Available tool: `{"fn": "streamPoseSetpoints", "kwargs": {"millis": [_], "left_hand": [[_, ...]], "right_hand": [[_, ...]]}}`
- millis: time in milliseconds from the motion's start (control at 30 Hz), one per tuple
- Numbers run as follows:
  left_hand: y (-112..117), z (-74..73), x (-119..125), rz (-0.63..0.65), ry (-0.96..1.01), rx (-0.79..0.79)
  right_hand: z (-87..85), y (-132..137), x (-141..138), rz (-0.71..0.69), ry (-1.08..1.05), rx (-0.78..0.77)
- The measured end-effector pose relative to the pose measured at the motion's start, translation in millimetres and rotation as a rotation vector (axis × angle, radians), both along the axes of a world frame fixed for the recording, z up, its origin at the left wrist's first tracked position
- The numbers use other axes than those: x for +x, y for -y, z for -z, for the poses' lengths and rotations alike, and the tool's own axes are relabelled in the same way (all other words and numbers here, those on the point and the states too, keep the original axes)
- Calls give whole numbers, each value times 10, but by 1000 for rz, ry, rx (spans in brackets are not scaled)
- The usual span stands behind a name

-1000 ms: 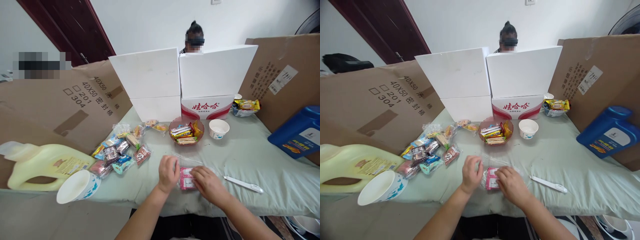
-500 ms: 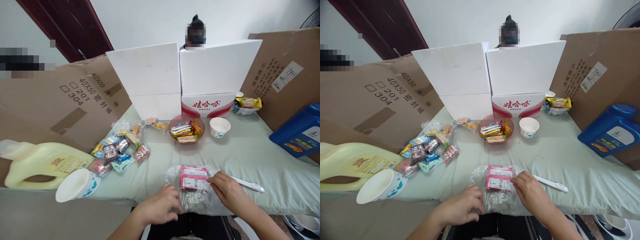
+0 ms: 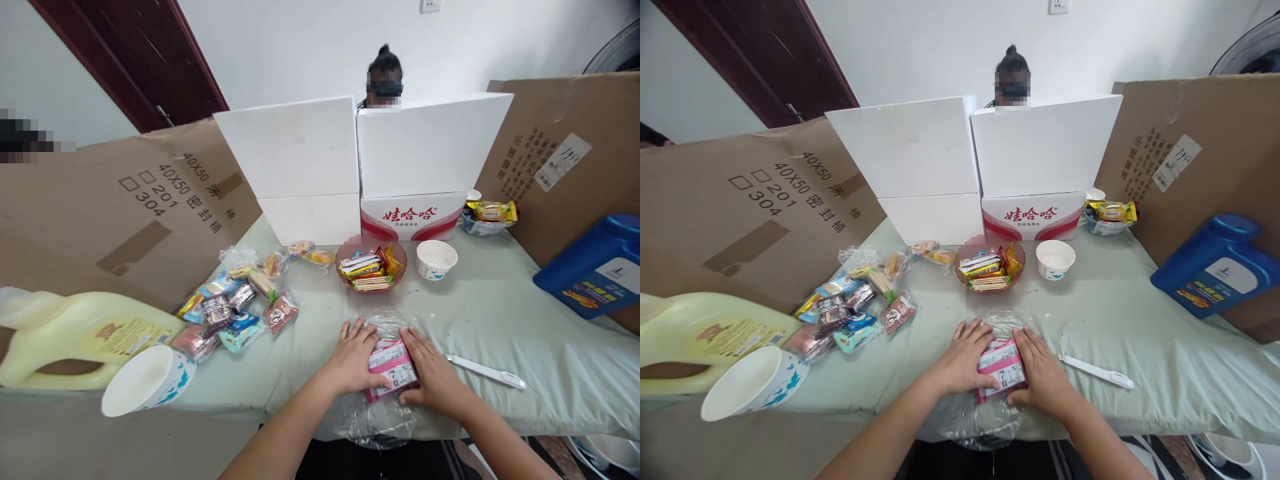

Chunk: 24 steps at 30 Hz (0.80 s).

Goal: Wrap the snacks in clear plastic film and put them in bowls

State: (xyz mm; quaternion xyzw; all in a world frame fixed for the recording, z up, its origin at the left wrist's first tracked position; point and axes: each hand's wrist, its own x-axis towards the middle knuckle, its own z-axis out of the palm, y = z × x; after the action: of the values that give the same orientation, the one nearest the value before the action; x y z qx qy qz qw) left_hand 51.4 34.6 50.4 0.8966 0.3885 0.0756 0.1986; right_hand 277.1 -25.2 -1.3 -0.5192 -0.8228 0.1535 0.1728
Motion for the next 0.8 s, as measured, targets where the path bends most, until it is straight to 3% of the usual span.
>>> {"fn": "streamPoseSetpoints", "kwargs": {"millis": [167, 267, 333, 433, 533, 600, 700, 800], "left_hand": [[201, -85, -34, -35, 1, 31], [315, -125, -87, -10, 14, -1], [240, -192, -162, 26, 83, -74], [-190, -428, -270, -47, 240, -51], [-890, -748, -258, -254, 274, 281], [-1361, -899, -161, -327, 175, 452], [-1867, -939, 44, -351, -2, 485], [-2040, -833, 209, -307, -42, 444]], "right_hand": [[143, 77, -10, 55, 19, 0], [127, 62, -21, 40, 29, -19], [91, 46, -18, 8, 45, -51], [33, 31, -12, -2, 52, -107], [1, 29, -11, 3, 40, -143], [-3, 31, -10, 4, 32, -148], [1, 37, -2, 6, 22, -131], [-2, 40, 8, 3, 14, -111]]}}
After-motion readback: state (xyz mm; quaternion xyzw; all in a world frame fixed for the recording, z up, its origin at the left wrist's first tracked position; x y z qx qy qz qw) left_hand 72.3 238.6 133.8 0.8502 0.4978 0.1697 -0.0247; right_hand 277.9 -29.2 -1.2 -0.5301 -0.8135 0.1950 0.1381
